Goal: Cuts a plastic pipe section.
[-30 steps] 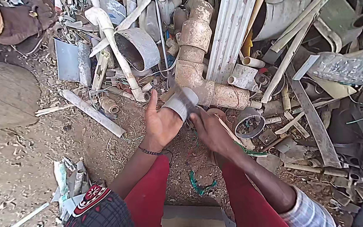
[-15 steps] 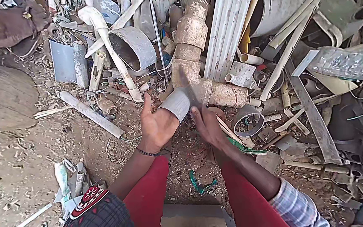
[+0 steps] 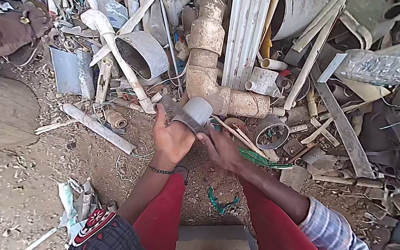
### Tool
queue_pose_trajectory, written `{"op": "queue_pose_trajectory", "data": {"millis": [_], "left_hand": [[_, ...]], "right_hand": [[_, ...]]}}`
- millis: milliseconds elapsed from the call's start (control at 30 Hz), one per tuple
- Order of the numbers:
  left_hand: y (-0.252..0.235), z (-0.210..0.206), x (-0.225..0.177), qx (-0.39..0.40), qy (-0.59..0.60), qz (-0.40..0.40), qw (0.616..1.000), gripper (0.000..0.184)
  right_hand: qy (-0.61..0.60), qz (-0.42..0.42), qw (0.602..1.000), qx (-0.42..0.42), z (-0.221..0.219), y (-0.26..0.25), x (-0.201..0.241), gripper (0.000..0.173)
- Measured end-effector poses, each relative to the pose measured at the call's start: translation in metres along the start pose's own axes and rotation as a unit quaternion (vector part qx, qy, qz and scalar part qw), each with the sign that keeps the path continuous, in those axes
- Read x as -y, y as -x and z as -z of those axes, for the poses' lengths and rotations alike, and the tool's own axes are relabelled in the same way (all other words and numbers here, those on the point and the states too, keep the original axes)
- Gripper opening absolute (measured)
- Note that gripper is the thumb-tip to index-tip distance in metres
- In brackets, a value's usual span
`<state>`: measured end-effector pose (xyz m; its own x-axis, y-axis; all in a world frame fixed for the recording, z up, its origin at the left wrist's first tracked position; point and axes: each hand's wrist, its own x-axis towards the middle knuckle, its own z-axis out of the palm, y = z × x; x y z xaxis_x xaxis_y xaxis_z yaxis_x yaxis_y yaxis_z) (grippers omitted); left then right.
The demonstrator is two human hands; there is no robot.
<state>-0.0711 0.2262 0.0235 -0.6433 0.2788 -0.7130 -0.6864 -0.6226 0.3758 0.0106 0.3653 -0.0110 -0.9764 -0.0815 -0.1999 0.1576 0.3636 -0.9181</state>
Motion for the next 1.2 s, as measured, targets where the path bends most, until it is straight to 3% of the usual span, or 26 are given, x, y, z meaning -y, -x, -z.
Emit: {"op": "queue_pose_trajectory", "data": {"millis": [100, 200, 333, 467, 633, 733, 900, 1000, 1133, 1200], "left_hand": [[-0.002, 0.0, -0.001, 0.024, 0.005, 0.013, 1.0, 0.089], [-0.001, -0.002, 0.0, 0.003, 0.012, 0.013, 1.0, 0.086], [-0.001, -0.001, -0.001, 0.005, 0.007, 0.016, 1.0, 0.085], [-0.001, -0.001, 0.0, -0.008, 0.021, 0.016, 1.0, 0.086], [-0.001, 0.0, 0.0, 0.001, 0.016, 0.019, 1.0, 0.083], [0.0, -0.001, -0.001, -0.014, 0.028, 0.017, 0.999, 0.083], [-0.002, 0.002, 0.0, -0.011, 0.016, 0.017, 1.0, 0.082], [-0.002, 0.003, 0.0, -0.006, 0.026, 0.015, 1.0, 0.084], [-0.002, 0.003, -0.001, -0.003, 0.008, 0.014, 1.0, 0.082], [-0.002, 0.003, 0.0, -0.006, 0.01, 0.013, 1.0, 0.08]], "right_hand": [[-0.032, -0.051, 0.995, -0.086, 0.0, -0.006, -0.006, 0.044], [0.012, -0.131, 0.99, -0.06, 0.003, -0.011, -0.009, 0.043], [0.035, -0.069, 0.996, -0.033, -0.002, 0.0, -0.006, 0.044], [0.019, -0.146, 0.987, -0.059, -0.001, -0.013, -0.019, 0.042], [0.022, -0.04, 0.998, -0.037, -0.007, -0.001, -0.011, 0.044], [-0.003, -0.104, 0.993, -0.059, -0.007, -0.011, -0.019, 0.042], [0.037, -0.042, 0.998, -0.004, -0.001, -0.002, -0.01, 0.045], [0.023, -0.134, 0.99, -0.038, 0.003, -0.016, -0.018, 0.04], [0.075, -0.056, 0.996, 0.011, 0.002, -0.003, 0.008, 0.041], [0.094, -0.074, 0.992, 0.026, 0.011, -0.008, 0.005, 0.041]]}}
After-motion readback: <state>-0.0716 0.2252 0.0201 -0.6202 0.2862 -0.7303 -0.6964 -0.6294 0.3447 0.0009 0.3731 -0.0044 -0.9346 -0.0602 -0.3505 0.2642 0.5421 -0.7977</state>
